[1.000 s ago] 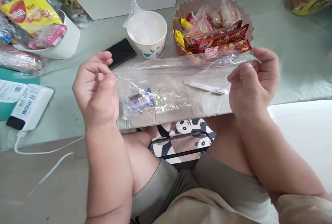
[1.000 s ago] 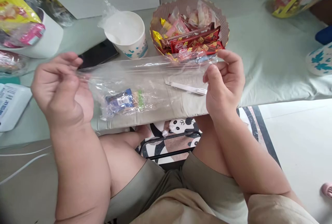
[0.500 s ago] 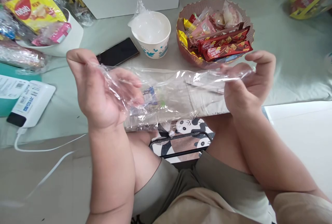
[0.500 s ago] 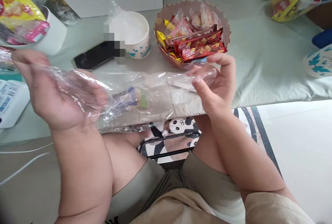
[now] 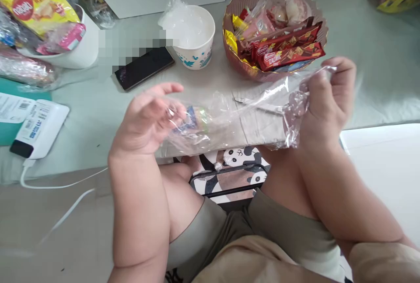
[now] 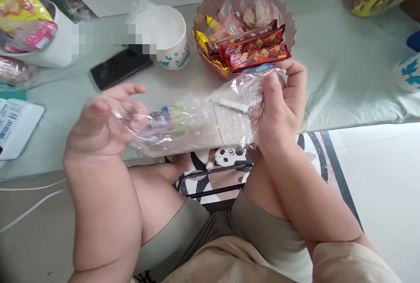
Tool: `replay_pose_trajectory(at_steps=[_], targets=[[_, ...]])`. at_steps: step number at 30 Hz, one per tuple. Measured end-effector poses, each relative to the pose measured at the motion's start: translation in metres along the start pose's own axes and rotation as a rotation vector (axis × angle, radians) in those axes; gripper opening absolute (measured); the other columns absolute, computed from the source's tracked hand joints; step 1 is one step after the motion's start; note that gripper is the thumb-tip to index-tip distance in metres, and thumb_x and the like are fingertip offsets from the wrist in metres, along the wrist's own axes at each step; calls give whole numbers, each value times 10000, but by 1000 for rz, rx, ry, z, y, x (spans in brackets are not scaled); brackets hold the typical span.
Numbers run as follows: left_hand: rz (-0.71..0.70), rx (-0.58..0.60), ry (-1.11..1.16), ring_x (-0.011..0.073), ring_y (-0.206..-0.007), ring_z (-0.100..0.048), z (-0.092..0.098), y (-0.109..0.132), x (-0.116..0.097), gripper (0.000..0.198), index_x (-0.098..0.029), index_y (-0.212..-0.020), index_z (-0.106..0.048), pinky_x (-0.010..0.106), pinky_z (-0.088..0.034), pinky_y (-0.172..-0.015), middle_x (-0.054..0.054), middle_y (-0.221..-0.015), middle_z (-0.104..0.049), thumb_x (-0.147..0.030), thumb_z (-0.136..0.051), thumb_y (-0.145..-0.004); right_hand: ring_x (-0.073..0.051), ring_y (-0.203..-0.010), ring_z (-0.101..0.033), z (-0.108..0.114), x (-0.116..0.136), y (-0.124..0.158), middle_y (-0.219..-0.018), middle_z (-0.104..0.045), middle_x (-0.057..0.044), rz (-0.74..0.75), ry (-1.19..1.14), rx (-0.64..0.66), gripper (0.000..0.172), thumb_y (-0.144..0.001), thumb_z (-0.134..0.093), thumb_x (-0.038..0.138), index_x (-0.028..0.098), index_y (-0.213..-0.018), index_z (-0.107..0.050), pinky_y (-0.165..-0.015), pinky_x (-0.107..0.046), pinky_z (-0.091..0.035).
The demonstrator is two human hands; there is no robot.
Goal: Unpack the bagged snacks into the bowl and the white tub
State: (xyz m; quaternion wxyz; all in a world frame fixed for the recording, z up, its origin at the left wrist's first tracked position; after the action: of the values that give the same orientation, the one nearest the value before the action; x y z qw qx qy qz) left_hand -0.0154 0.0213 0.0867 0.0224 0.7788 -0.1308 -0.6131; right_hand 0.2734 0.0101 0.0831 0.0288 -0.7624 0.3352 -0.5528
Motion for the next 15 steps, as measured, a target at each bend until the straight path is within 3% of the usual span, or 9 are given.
replay_pose_trajectory(at_steps=[2, 4, 6, 8, 10, 13, 15], targets=[[91, 97, -21, 120, -619, -680, -1, 1, 7, 552, -158, -909, -754, 210, -552, -561, 35, -740, -747, -501, -1010, -560, -15, -505, -429, 10, -17, -2, -706, -491, 74, -109, 20, -17, 297, -834, -854, 357, 206, -908, -610, -474, -152, -330], [132, 99, -46, 166, -761, -753, -2, 0, 10, 423, -176, -833, -736, 258, -631, -700, 49, -840, -788, -450, -986, -628, 1, -401, -295, 16, -26, -2, -678, -466, 99, -197, 39, -35, 290, -848, -817, 364, 223, -953, -587, -394, -150, -250], [146, 0, -70, 164, -699, -755, -2, 0, 10, 383, -192, -798, -669, 250, -625, -632, 31, -799, -788, -444, -941, -702, 3, -387, -273, 17, -26, -1, -686, -453, 100, -216, 60, -49, 295, -841, -801, 380, 226, -944, -571, -373, -149, -220], [127, -149, -98, 124, -502, -668, 0, -1, 8, 325, -217, -829, -604, 187, -492, -437, -13, -659, -737, -412, -863, -804, -6, -443, -347, 15, -21, 0, -712, -458, 79, -182, 87, -67, 303, -825, -794, 393, 213, -909, -565, -402, -137, -236], [62, -272, -138, 86, -341, -496, 2, -1, 3, 239, -236, -850, -562, 174, -284, -322, -66, -504, -615, -344, -769, -900, -16, -495, -373, 12, -17, 0, -715, -456, 65, -148, 121, -80, 280, -822, -770, 376, 209, -895, -557, -432, -127, -235], [-56, -343, -167, 55, -292, -316, 4, -2, -3, 250, -235, -820, -540, 213, -162, -310, -113, -418, -427, -305, -757, -924, -31, -481, -302, 10, -13, 1, -690, -420, 74, -125, 189, -60, 191, -823, -707, 293, 231, -915, -552, -430, -151, -215], [-88, -340, -150, 46, -283, -250, 8, -3, -3, 303, -239, -800, -527, 230, -115, -303, -123, -404, -351, -359, -785, -905, -48, -539, -389, 9, -1, 2, -753, -461, 55, -31, 286, -25, 223, -760, -742, 229, 244, -930, -599, -477, -194, -312]])
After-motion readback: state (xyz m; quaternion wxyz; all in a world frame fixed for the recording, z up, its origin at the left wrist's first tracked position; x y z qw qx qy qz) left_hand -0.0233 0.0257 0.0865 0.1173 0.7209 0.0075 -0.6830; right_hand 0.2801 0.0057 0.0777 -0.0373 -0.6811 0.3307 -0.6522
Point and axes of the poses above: each hand's wrist, its own y-axis away from the middle knuckle, its own z-axis out of the back of the hand, x = y × z, the point moved 6 cm from there along -y, towards the middle knuckle
